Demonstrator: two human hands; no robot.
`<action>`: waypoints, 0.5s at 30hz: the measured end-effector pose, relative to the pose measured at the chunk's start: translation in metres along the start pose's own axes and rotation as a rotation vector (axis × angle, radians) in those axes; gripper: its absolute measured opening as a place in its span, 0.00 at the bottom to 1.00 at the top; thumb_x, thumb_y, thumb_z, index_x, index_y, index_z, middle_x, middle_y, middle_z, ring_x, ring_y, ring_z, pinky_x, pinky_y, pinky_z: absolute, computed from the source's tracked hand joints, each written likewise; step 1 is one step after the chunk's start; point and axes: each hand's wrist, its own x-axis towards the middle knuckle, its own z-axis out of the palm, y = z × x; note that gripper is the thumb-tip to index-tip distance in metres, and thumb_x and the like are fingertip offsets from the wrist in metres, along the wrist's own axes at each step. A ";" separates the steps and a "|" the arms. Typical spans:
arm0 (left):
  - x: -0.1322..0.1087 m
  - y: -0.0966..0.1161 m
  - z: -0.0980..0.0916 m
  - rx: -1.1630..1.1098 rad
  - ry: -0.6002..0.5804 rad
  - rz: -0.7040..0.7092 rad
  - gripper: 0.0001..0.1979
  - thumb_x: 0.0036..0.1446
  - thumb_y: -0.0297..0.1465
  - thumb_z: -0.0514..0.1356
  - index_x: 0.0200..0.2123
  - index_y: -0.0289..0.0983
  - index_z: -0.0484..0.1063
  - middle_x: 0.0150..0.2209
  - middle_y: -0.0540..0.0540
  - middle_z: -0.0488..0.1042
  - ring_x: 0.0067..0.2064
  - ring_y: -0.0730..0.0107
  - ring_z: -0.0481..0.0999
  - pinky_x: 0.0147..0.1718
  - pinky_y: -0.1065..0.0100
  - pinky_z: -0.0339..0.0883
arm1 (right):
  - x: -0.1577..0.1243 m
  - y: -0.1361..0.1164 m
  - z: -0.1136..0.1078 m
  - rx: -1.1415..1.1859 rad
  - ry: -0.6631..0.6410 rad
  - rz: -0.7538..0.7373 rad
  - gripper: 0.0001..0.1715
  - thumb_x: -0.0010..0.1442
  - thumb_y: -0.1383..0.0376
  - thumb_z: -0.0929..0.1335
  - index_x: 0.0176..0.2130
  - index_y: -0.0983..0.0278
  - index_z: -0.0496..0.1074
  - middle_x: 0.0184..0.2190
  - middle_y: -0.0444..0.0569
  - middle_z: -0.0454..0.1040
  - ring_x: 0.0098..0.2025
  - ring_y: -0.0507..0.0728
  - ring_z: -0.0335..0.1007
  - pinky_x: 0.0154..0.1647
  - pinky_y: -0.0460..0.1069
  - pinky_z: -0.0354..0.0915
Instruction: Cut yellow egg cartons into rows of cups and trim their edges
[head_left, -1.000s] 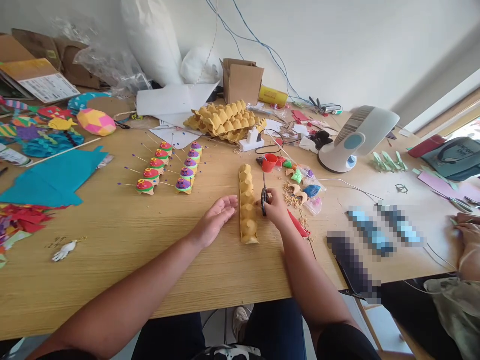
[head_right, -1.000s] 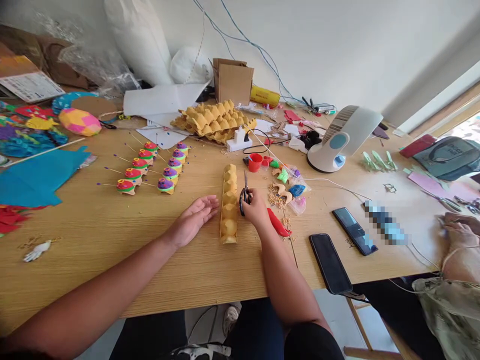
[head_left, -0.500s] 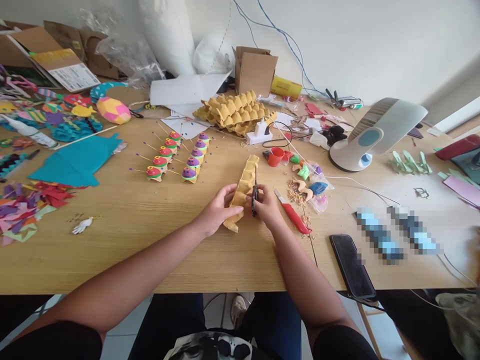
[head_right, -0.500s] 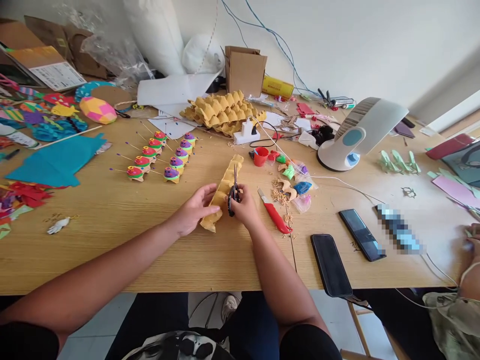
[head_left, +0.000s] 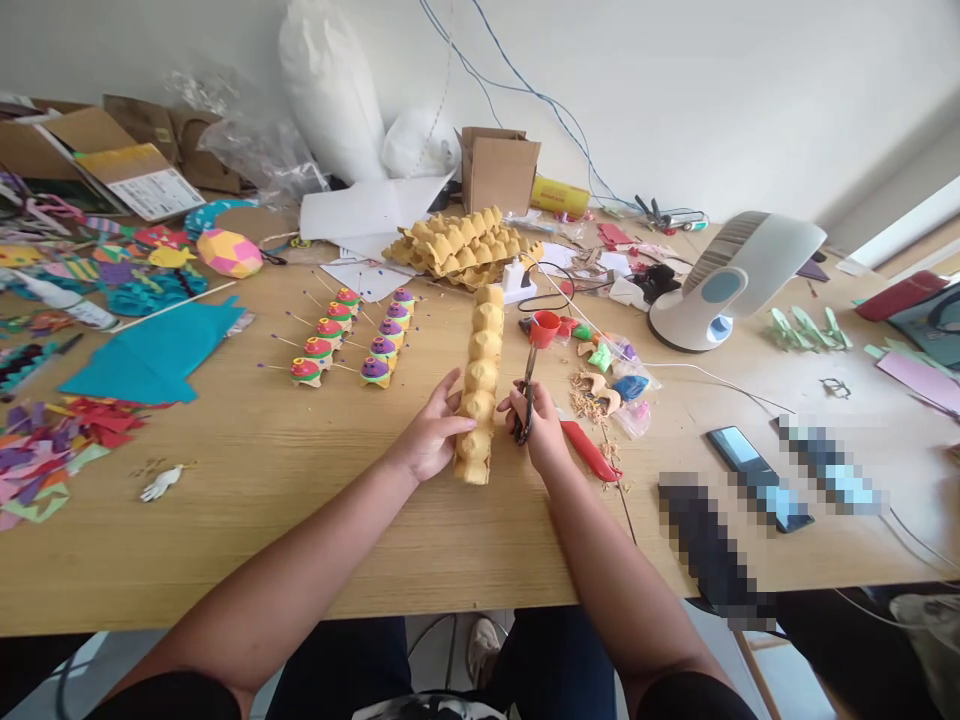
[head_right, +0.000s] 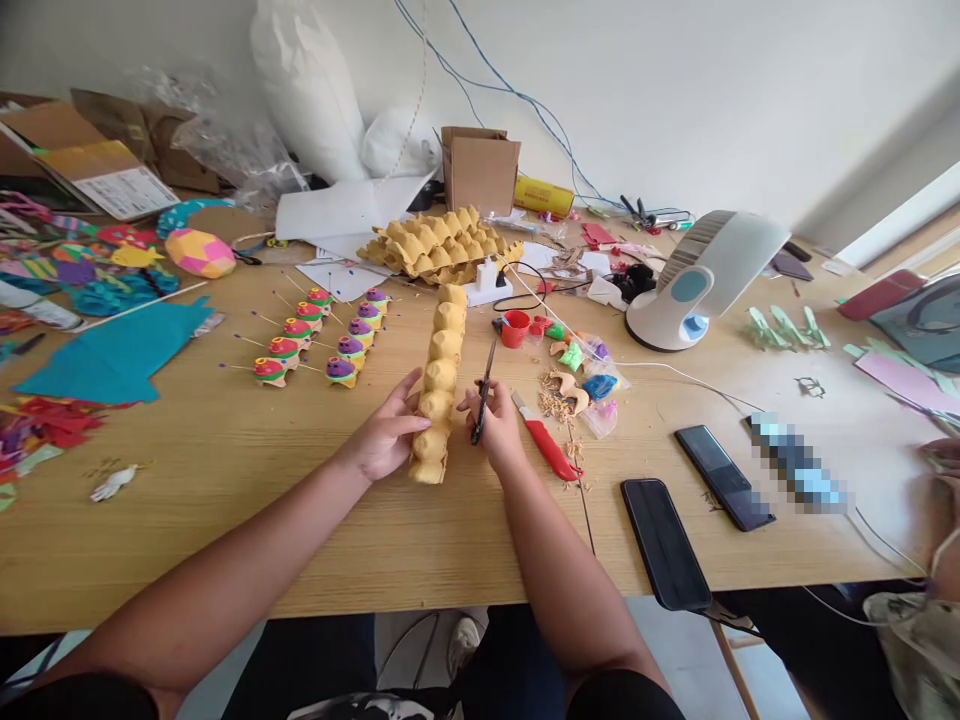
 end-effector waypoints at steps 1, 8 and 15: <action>0.001 -0.001 -0.003 -0.012 -0.034 -0.023 0.43 0.46 0.18 0.70 0.64 0.48 0.67 0.50 0.49 0.79 0.48 0.68 0.79 0.45 0.67 0.73 | 0.000 0.000 0.000 -0.006 -0.007 0.006 0.32 0.52 0.44 0.74 0.47 0.57 0.63 0.28 0.39 0.73 0.22 0.50 0.60 0.21 0.46 0.55; 0.007 0.001 -0.018 -0.065 -0.183 -0.093 0.33 0.50 0.25 0.71 0.61 0.42 0.73 0.53 0.44 0.80 0.46 0.64 0.82 0.43 0.65 0.75 | -0.009 -0.003 0.003 -0.097 -0.120 -0.104 0.30 0.59 0.44 0.72 0.51 0.56 0.63 0.31 0.40 0.70 0.28 0.52 0.62 0.31 0.48 0.62; 0.012 0.011 -0.014 -0.086 -0.167 -0.044 0.26 0.53 0.31 0.73 0.55 0.47 0.76 0.49 0.50 0.80 0.47 0.65 0.81 0.48 0.63 0.74 | -0.008 0.007 -0.004 -0.135 -0.230 -0.164 0.30 0.63 0.40 0.68 0.53 0.57 0.63 0.38 0.45 0.72 0.36 0.54 0.69 0.40 0.51 0.67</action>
